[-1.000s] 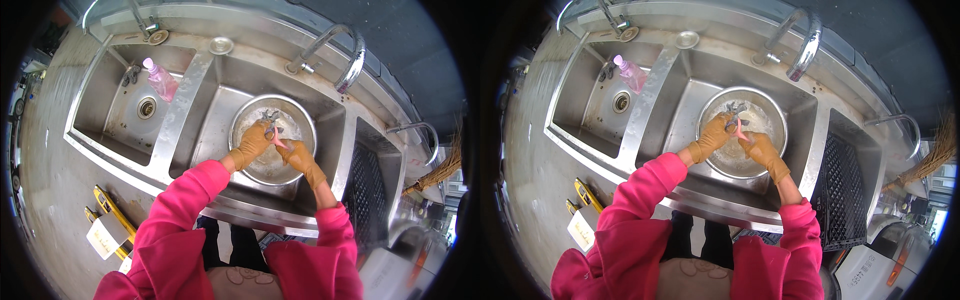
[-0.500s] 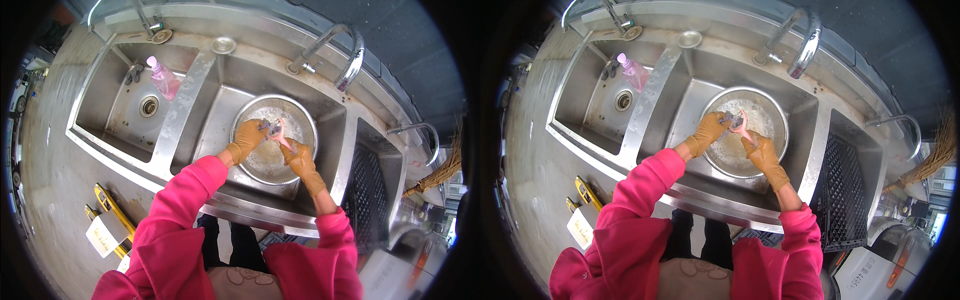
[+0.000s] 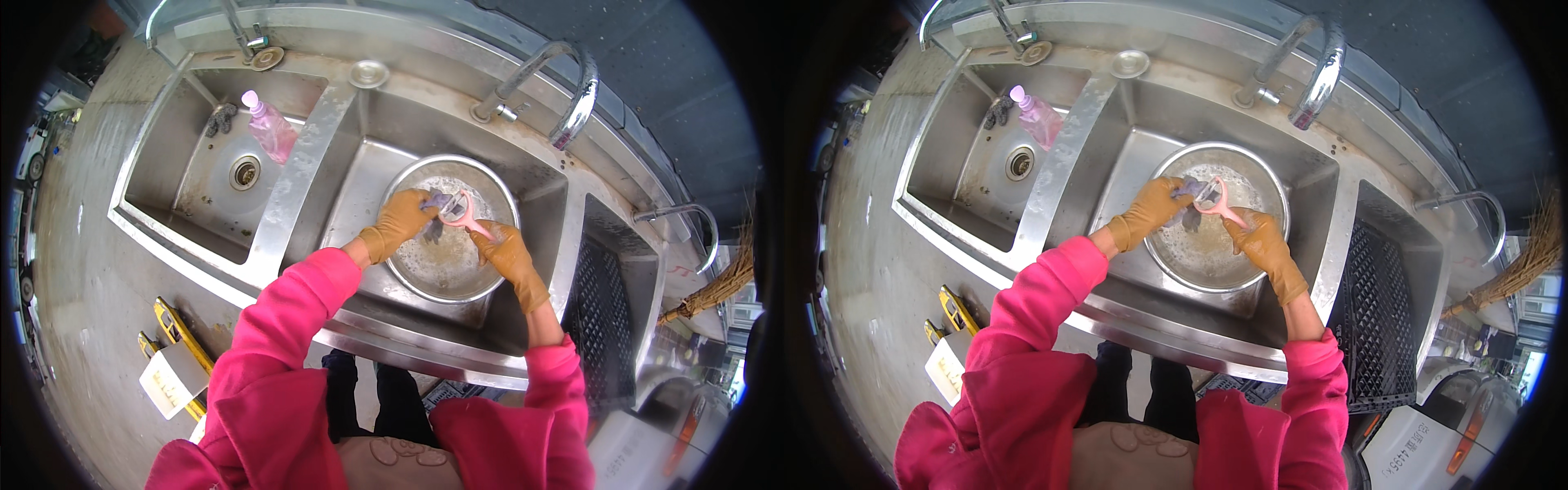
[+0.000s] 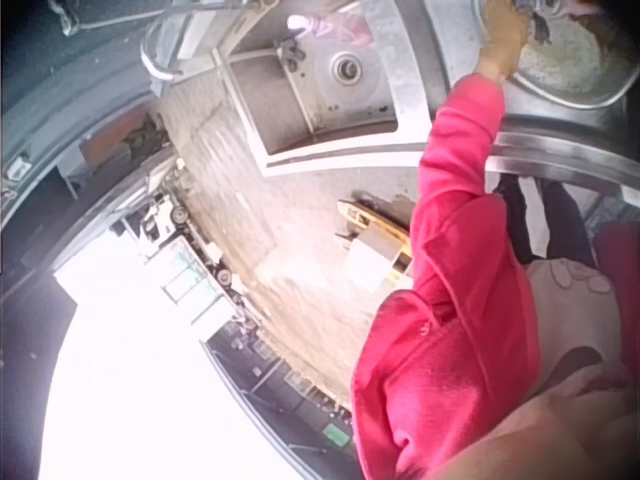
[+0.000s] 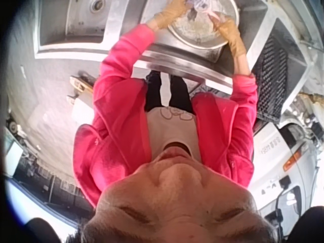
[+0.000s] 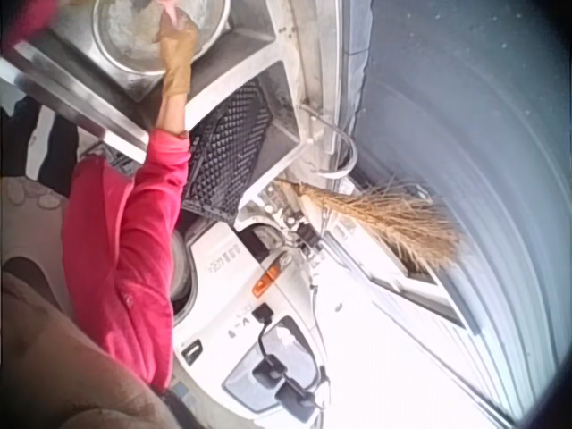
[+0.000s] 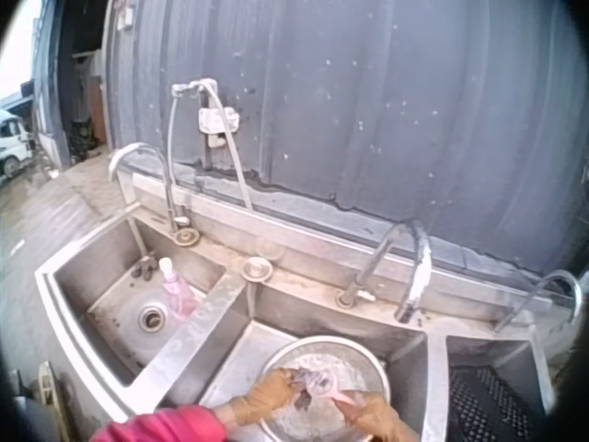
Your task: The person moves a yellow pallet jack carrying two white bins, then washes a small piece of fabric in a metal bowl at a stainless steel sink. They scrub the fabric with a cloth, rinse it under running water, and wring it out.
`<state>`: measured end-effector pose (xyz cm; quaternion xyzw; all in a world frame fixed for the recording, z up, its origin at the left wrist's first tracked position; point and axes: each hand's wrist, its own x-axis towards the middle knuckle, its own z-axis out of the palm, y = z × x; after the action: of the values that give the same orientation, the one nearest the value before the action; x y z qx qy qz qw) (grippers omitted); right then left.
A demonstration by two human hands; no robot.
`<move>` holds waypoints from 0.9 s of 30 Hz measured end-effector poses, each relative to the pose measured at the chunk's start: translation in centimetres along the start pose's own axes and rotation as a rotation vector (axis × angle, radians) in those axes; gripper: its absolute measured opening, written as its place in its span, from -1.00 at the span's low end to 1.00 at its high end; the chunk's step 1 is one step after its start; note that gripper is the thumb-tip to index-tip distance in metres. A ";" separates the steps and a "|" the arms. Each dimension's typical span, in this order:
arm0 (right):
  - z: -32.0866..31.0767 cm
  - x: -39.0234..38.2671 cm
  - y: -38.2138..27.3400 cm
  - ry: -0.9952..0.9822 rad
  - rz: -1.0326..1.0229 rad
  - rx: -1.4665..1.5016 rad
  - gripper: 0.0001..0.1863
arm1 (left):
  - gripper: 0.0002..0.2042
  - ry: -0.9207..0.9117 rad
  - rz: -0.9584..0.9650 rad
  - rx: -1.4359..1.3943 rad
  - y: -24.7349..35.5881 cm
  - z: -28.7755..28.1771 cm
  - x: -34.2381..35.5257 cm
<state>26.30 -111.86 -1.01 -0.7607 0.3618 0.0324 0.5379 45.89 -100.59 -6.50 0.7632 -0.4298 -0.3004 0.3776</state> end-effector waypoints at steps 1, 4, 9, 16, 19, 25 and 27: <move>-0.3 0.2 0.2 0.023 -0.008 -0.014 -0.68 | -0.69 0.054 0.011 -0.016 -0.2 -0.3 0.1; -0.5 0.7 0.3 -0.128 -0.066 -0.421 -0.70 | -0.68 0.137 0.159 -0.056 -0.2 0.0 -0.1; -0.1 1.8 -0.3 -0.181 -0.280 -0.666 -0.72 | -0.69 -0.282 0.260 0.106 0.5 1.5 -0.5; -1.1 1.4 1.1 -0.100 -0.332 -0.585 -0.75 | -0.68 -0.318 0.161 0.141 -1.2 0.2 0.5; -2.5 0.8 2.0 -0.008 -0.248 -0.416 -0.72 | -0.65 -0.346 -0.113 0.058 -2.7 -1.2 0.5; -2.3 1.4 2.4 -0.200 0.047 0.307 -0.64 | -0.67 -0.263 -0.293 -0.899 -2.7 0.6 1.0; -1.6 2.0 2.5 -0.208 0.082 0.389 -0.62 | -0.68 -0.292 -0.387 -0.955 -2.0 1.3 1.1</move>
<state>25.76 -114.59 -3.20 -0.6199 0.3343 0.0620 0.7072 46.22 -101.27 -9.03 0.5220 -0.1446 -0.6299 0.5567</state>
